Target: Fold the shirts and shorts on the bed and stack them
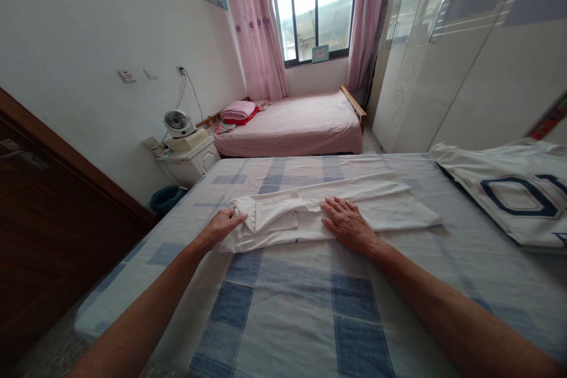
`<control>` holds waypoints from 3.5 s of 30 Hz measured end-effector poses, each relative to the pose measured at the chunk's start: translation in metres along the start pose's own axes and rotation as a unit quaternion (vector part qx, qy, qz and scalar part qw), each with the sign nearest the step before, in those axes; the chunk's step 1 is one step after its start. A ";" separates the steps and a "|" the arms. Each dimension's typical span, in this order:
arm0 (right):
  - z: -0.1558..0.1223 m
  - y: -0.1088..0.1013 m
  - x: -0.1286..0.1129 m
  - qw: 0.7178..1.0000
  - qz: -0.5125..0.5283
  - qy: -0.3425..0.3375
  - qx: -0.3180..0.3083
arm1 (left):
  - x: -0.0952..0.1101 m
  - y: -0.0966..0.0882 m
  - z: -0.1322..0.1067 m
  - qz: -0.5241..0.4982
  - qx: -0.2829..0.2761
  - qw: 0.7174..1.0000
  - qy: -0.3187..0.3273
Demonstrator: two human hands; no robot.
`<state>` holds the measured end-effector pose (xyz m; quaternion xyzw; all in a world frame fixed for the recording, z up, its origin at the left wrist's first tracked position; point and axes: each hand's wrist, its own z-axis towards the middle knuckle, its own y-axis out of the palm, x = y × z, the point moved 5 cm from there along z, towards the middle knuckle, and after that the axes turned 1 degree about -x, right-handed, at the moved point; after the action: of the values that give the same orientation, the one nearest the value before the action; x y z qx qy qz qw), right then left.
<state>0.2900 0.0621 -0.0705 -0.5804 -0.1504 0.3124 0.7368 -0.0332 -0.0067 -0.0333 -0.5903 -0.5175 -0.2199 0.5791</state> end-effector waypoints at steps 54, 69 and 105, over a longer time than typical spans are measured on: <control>-0.040 -0.037 0.156 0.522 0.793 0.305 0.078 | 0.164 0.241 0.018 -0.005 -0.127 0.940 0.318; -0.047 -0.080 0.164 0.934 0.171 0.312 0.023 | 0.110 0.268 -0.026 0.348 -0.078 0.787 0.503; -0.017 -0.087 0.110 0.987 0.088 0.109 0.085 | 0.121 0.245 -0.016 0.313 0.031 0.783 0.537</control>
<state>0.4084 0.1076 -0.0082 -0.5575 0.0093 0.3226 0.7649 0.2288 0.0725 -0.0369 -0.4880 0.0835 -0.2922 0.8183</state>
